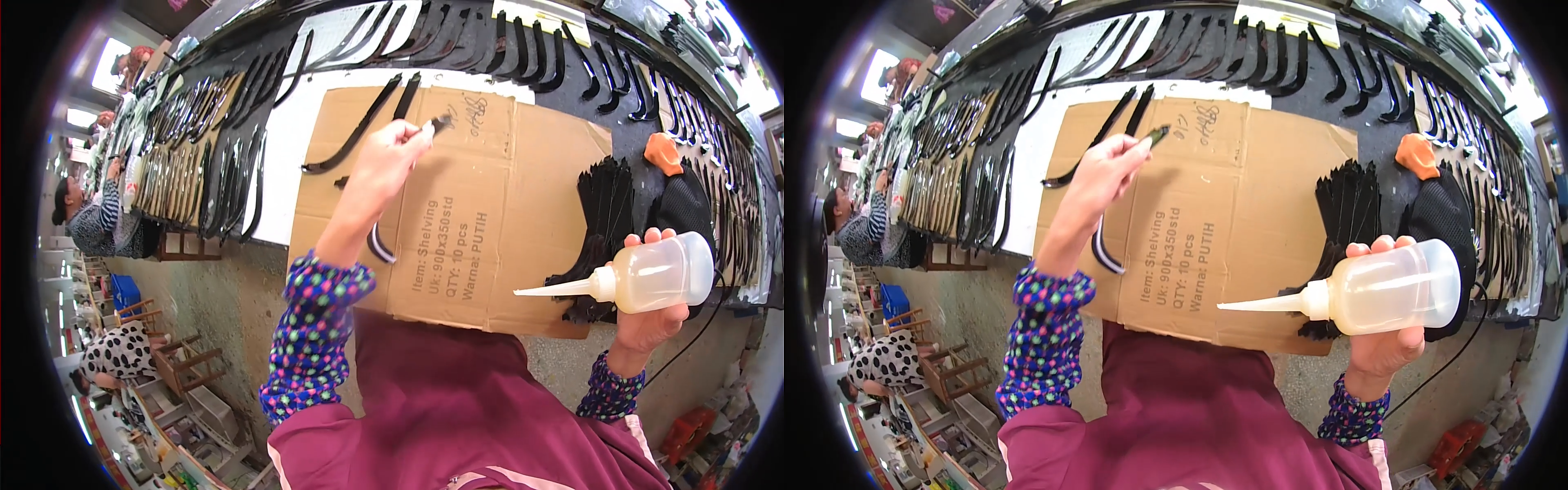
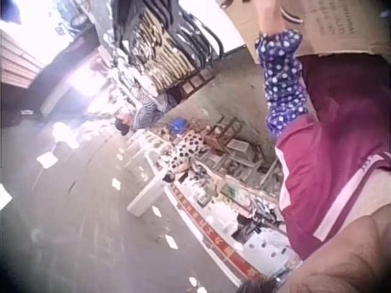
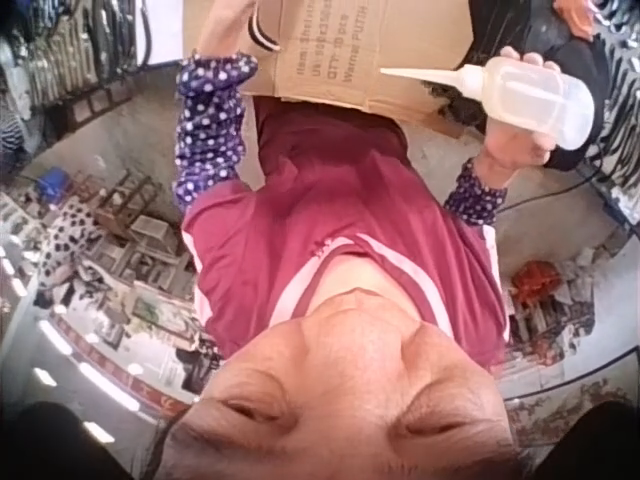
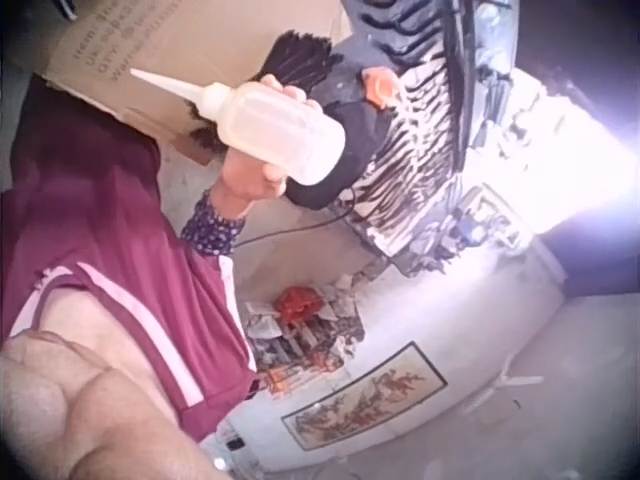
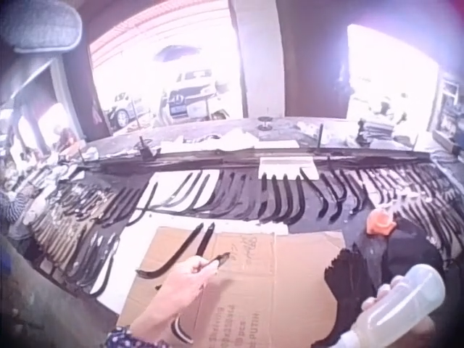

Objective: Applying glue to black curved shoe components using a squeeze bottle.

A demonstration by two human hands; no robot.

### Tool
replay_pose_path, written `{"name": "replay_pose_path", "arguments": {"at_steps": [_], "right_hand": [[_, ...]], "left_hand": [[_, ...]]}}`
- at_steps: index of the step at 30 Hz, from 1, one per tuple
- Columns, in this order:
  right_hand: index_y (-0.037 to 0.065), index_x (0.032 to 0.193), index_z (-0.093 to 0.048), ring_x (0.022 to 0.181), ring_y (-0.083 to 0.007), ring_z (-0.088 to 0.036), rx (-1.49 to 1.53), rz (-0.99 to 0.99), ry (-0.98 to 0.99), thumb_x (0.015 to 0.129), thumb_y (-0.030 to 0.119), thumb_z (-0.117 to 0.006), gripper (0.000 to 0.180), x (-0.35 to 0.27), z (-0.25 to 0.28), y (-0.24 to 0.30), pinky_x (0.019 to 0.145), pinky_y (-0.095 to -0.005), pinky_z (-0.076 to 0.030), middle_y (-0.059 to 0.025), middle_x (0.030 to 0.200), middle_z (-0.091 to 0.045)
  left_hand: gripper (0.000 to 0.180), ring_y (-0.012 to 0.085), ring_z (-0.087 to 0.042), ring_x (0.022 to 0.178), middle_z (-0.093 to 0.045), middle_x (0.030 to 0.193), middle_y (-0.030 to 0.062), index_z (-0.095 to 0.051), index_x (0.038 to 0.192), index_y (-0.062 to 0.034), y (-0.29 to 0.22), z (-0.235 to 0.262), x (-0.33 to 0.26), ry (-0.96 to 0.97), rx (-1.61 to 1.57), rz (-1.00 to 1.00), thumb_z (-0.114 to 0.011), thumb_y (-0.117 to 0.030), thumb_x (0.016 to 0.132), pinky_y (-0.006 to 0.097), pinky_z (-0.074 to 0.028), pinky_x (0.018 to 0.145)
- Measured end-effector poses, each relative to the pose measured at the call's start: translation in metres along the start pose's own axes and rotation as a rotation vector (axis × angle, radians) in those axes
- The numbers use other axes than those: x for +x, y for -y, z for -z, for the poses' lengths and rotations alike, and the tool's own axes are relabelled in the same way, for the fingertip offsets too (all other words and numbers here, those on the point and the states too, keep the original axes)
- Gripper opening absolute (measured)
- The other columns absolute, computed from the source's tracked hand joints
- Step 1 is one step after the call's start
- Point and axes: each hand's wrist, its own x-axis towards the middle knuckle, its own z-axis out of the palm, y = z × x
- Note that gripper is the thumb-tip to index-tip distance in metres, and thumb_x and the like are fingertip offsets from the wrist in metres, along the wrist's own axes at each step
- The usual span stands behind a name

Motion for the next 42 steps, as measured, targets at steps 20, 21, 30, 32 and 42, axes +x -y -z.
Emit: {"name": "replay_pose_path", "arguments": {"at_steps": [20, 21, 30, 32, 42], "right_hand": [[0.000, 0.130, -0.026, 0.124, -0.0349, -0.030, -0.058, 0.404, -0.170, 0.065, 0.037, -0.074, 0.089, -0.019, 0.051, 0.068, 0.099, -0.0476, -0.034, -0.0156, 0.131, -0.032], [0.000, 0.129, -0.027, 0.124, -0.0349, -0.030, -0.055, 0.414, -0.167, 0.065, 0.038, -0.074, 0.088, -0.021, 0.051, 0.069, 0.099, -0.0477, -0.034, -0.0154, 0.130, -0.033], [0.000, 0.130, -0.028, 0.124, -0.0388, -0.028, -0.002, 0.436, -0.152, 0.066, 0.044, -0.071, 0.088, -0.039, 0.057, 0.076, 0.104, -0.0482, -0.025, -0.0170, 0.131, -0.034], [0.000, 0.130, -0.028, 0.124, -0.0386, -0.028, -0.013, 0.451, -0.150, 0.066, 0.044, -0.071, 0.088, -0.045, 0.058, 0.078, 0.103, -0.0483, -0.026, -0.0170, 0.131, -0.034], [-0.001, 0.129, -0.027, 0.126, -0.0346, -0.025, 0.059, 0.426, -0.125, 0.069, 0.036, -0.072, 0.084, -0.051, 0.064, 0.073, 0.100, -0.0483, -0.032, -0.0159, 0.132, -0.030]], "left_hand": [[0.030, 0.0278, -0.047, 0.095, -0.049, 0.096, 0.0123, -0.052, 0.099, -0.0011, 0.004, -0.108, 0.049, -0.574, 1.181, -0.486, -0.055, -0.022, 0.078, 0.045, -0.039, 0.077], [0.028, 0.0286, -0.047, 0.095, -0.049, 0.096, 0.0131, -0.052, 0.095, -0.0009, 0.012, -0.118, 0.034, -0.426, 1.051, -0.783, -0.056, -0.022, 0.078, 0.045, -0.039, 0.079], [0.030, 0.0318, -0.050, 0.090, -0.050, 0.091, 0.0172, -0.046, 0.091, 0.0009, 0.010, -0.252, -0.010, -0.245, 0.593, -0.450, -0.059, -0.022, 0.078, 0.038, -0.044, 0.076], [0.026, 0.0321, -0.052, 0.087, -0.050, 0.090, 0.0172, -0.044, 0.089, 0.0007, 0.012, -0.257, -0.010, -0.262, 0.596, -0.416, -0.057, -0.019, 0.079, 0.040, -0.045, 0.070], [0.029, 0.0378, -0.053, 0.088, -0.053, 0.091, 0.0212, -0.046, 0.089, 0.0018, 0.010, -0.257, -0.018, -0.281, 0.417, -0.475, -0.060, -0.021, 0.079, 0.043, -0.043, 0.072]]}}
